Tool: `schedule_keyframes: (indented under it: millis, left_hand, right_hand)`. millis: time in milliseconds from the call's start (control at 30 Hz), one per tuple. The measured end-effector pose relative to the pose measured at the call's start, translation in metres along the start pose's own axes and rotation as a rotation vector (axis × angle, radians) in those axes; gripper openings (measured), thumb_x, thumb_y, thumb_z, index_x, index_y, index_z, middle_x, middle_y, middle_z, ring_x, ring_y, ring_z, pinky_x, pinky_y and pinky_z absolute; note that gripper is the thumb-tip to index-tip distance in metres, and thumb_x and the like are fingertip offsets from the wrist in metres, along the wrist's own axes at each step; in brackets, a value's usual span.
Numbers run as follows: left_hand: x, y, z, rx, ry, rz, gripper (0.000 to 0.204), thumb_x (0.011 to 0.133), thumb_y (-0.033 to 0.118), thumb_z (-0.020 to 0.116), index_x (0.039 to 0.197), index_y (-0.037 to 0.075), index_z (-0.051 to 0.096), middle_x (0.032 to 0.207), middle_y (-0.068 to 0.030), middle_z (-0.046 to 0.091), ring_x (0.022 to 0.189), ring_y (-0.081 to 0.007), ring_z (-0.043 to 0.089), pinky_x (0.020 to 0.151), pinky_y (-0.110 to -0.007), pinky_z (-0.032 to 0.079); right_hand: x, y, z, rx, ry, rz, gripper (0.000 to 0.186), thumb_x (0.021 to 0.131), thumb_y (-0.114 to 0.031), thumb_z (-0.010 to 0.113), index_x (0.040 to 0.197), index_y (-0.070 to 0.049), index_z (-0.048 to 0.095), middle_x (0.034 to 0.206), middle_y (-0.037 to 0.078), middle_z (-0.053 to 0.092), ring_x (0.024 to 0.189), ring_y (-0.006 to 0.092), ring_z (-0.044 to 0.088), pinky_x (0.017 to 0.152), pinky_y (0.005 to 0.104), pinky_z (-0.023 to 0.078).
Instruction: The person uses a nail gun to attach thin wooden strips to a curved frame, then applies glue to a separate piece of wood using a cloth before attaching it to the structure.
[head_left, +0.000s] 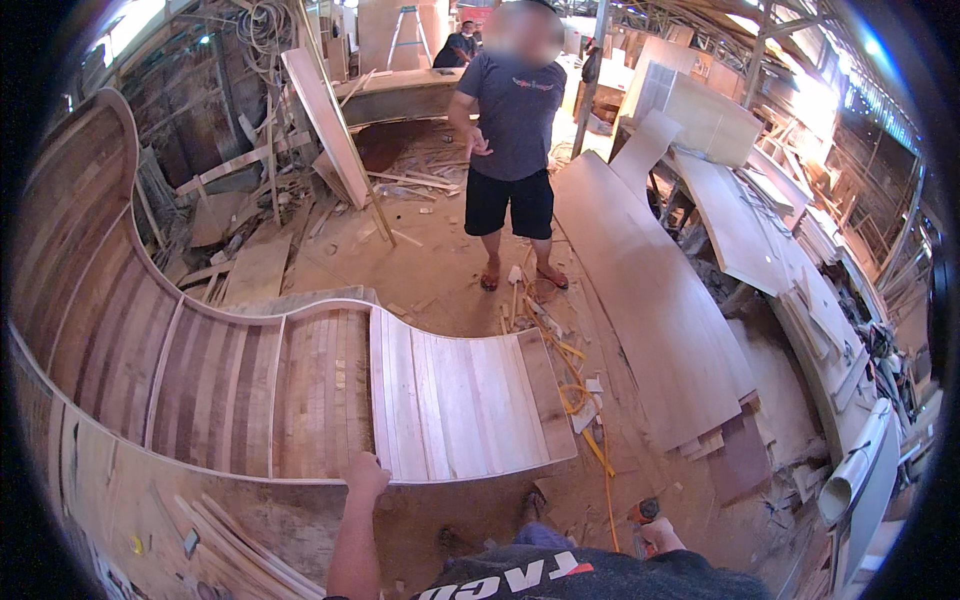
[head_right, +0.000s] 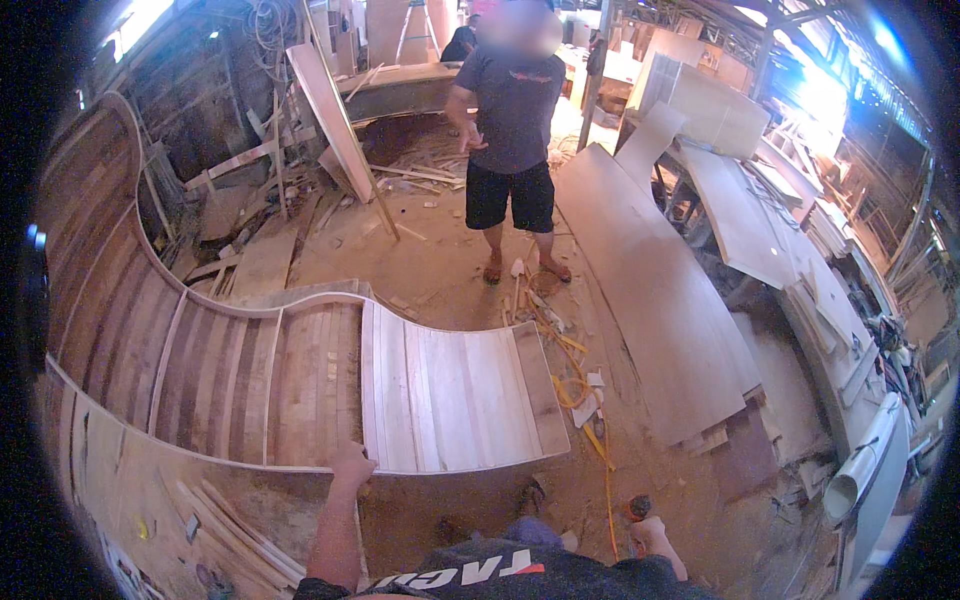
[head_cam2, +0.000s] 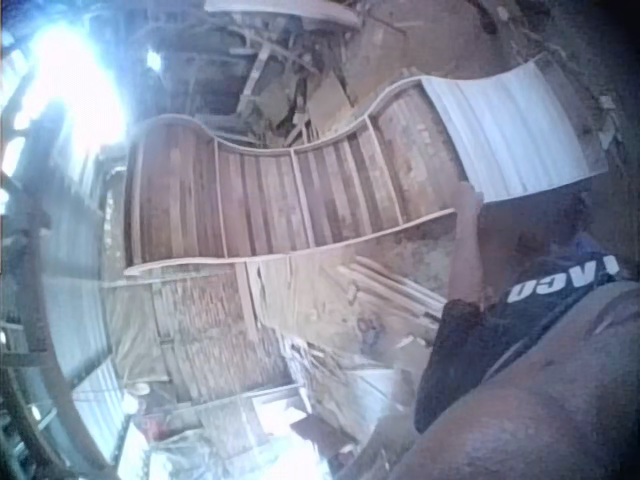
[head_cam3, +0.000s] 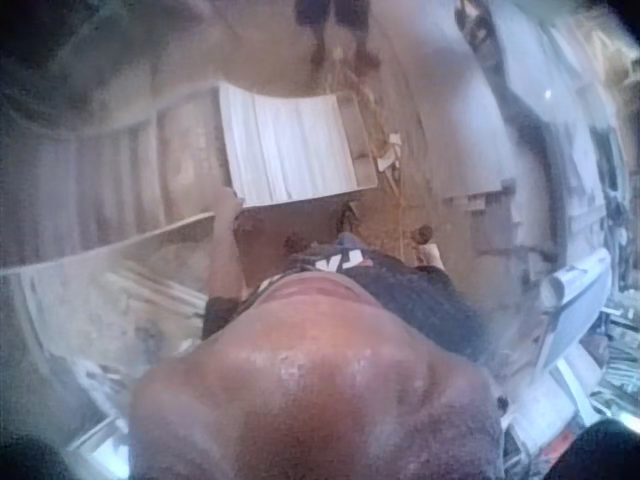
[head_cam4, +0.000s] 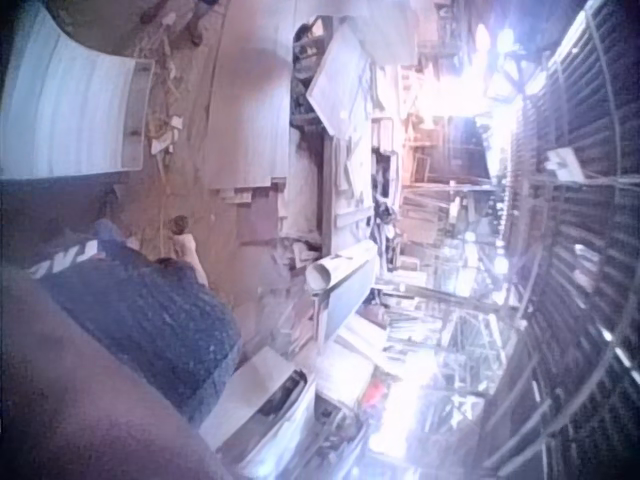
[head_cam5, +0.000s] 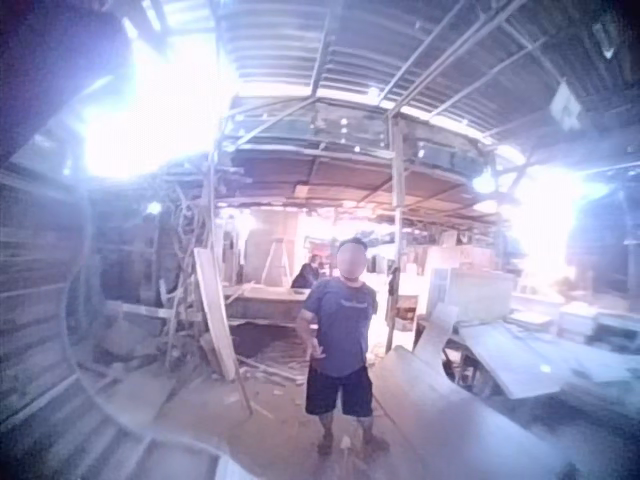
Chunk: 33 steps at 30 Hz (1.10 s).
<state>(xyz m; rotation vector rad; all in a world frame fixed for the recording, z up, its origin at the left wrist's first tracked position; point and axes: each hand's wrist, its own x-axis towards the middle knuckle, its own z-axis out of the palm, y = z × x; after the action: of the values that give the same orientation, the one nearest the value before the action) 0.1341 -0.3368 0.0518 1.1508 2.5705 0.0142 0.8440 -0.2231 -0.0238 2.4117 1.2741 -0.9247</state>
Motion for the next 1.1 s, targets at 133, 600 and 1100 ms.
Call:
schedule_keyframes:
  millis: [133, 600, 1100]
  left_hand:
    - [-0.004, -0.012, -0.008, 0.031, -0.070, 0.004, 0.037, 0.076, 0.035, 0.078, 0.101, 0.008, 0.080, 0.107, -0.0157, 0.075, 0.105, -0.0337, 0.072, 0.091, -0.048, 0.057]
    - [-0.013, -0.009, -0.007, -0.008, -0.094, 0.019, 0.035, 0.076, 0.037, 0.078, 0.100, 0.011, 0.081, 0.106, -0.0140, 0.076, 0.106, -0.0330, 0.071, 0.093, -0.055, 0.052]
    - [-0.037, -0.003, 0.015, -0.033, 0.154, -0.055, 0.033, 0.079, 0.042, 0.079, 0.101, 0.018, 0.082, 0.104, -0.0083, 0.078, 0.104, -0.0305, 0.070, 0.107, -0.056, 0.033]
  right_hand:
    - [-0.055, -0.017, 0.010, 0.064, -0.084, 0.027, 0.034, 0.075, -0.028, 0.088, 0.094, -0.001, 0.077, 0.079, 0.009, 0.073, 0.067, 0.0194, 0.069, 0.054, 0.0372, 0.053]
    - [0.003, 0.036, 0.047, 0.112, -0.121, -0.028, 0.045, 0.073, -0.039, 0.086, 0.091, 0.001, 0.077, 0.086, 0.016, 0.077, 0.079, 0.0242, 0.077, 0.067, 0.0373, 0.060]
    - [0.035, 0.026, 0.040, 0.018, -0.178, -0.113, 0.067, 0.066, -0.045, 0.091, 0.120, -0.010, 0.074, 0.117, 0.013, 0.076, 0.112, 0.0253, 0.072, 0.097, 0.0393, 0.056]
